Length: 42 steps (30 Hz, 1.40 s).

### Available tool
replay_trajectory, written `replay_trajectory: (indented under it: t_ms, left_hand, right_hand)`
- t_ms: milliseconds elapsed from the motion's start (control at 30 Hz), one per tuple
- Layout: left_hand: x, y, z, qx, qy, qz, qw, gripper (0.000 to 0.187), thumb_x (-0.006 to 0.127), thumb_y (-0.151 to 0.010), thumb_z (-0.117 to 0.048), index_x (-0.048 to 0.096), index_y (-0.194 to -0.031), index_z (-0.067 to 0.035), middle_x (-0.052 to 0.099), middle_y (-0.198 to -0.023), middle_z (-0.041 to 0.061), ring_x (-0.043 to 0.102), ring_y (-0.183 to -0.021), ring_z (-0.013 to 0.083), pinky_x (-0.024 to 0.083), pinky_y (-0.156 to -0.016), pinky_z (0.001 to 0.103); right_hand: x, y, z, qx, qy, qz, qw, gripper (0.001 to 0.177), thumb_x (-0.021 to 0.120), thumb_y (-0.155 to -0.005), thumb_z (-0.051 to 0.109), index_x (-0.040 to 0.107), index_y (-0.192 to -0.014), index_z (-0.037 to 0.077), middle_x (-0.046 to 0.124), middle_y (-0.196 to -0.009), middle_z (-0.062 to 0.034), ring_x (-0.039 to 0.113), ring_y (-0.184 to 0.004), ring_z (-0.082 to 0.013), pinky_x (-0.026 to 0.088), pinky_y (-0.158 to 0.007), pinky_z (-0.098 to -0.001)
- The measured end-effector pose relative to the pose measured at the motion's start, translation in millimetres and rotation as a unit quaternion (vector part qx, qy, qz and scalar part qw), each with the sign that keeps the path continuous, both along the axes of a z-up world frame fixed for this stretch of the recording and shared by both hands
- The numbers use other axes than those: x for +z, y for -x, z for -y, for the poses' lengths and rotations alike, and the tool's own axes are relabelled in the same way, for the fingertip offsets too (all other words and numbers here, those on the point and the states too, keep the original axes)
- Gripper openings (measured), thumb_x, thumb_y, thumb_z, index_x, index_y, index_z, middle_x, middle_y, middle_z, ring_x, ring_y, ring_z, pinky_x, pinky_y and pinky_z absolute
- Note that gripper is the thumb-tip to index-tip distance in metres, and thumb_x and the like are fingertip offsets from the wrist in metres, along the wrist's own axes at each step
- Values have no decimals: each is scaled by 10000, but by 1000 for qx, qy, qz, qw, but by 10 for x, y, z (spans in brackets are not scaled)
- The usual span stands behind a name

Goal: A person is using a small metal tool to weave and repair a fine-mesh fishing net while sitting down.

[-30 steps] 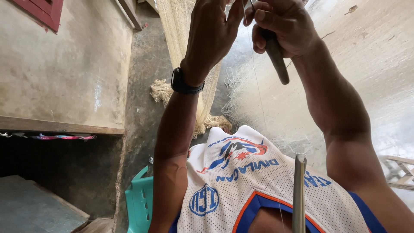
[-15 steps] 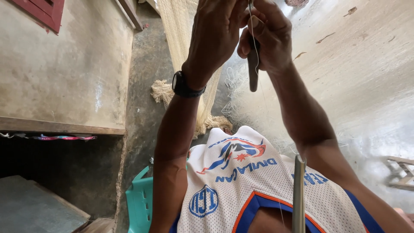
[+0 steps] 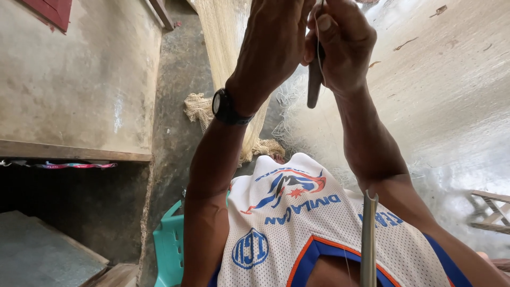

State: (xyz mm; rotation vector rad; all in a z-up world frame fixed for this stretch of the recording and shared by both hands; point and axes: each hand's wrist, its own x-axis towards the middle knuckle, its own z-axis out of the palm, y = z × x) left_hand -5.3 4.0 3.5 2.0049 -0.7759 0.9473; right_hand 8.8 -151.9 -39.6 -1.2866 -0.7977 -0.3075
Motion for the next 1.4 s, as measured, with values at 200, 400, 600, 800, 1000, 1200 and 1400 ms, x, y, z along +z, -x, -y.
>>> replay_trajectory:
  t_ms: [200,400,600,800,1000,1200,1400]
  left_hand:
    - [-209,-110,-29,29,-57,-43,997,223,507,-964,12,523,-1176,-55,610,-1029,169,577,-987,380,419,-879,466]
    - [-153,-33,-214,1,9,-64,998,178,530,-1128,-95,474,-1296,-96,621,-1060,61,597,-978,255,471,-995,402]
    - [17,67,-216,-35,31,-74,996,29,505,-1083,-106,501,-1061,-89,595,-938,43,571,-889,248,427,-902,399]
    - [120,170,-202,-61,53,-76,994,83,490,-1093,-153,513,-1068,-78,634,-990,53,615,-941,249,443,-895,397]
    - [124,189,-191,-70,72,-99,990,61,584,-1058,-116,554,-1045,-65,686,-1000,56,649,-922,238,492,-856,375]
    - [225,243,-150,-92,86,-92,988,116,592,-1037,-58,517,-949,-67,551,-841,47,506,-793,207,425,-745,354]
    - [17,150,-179,-90,100,-111,985,93,592,-1072,-97,598,-1164,-111,706,-1068,47,663,-946,215,546,-833,350]
  right_hand:
    - [-690,-367,353,-175,-86,-58,979,275,579,-1036,-141,666,-1277,-42,589,-1014,-164,578,-533,-274,459,-456,-327]
    - [-465,-294,740,30,-278,-319,906,199,602,-1054,301,582,-1061,103,586,-1014,-47,474,-538,-44,420,-405,-235]
    - [-131,154,318,56,-13,-196,979,480,487,-1162,289,418,-1575,54,578,-897,-98,561,-533,-190,490,-468,-303]
    - [160,126,171,136,31,-142,980,412,570,-1123,343,445,-1404,68,506,-877,-72,550,-532,-185,506,-482,-312]
    - [260,19,88,119,-6,-35,992,352,661,-1080,266,497,-1267,17,507,-708,-99,494,-458,-163,437,-423,-261]
    - [343,-18,167,25,57,-106,992,147,693,-1085,155,642,-1118,21,528,-643,-86,524,-473,-153,457,-442,-257]
    - [352,14,142,-10,66,-152,986,247,608,-1064,132,515,-854,40,476,-621,-86,484,-448,-165,430,-414,-275]
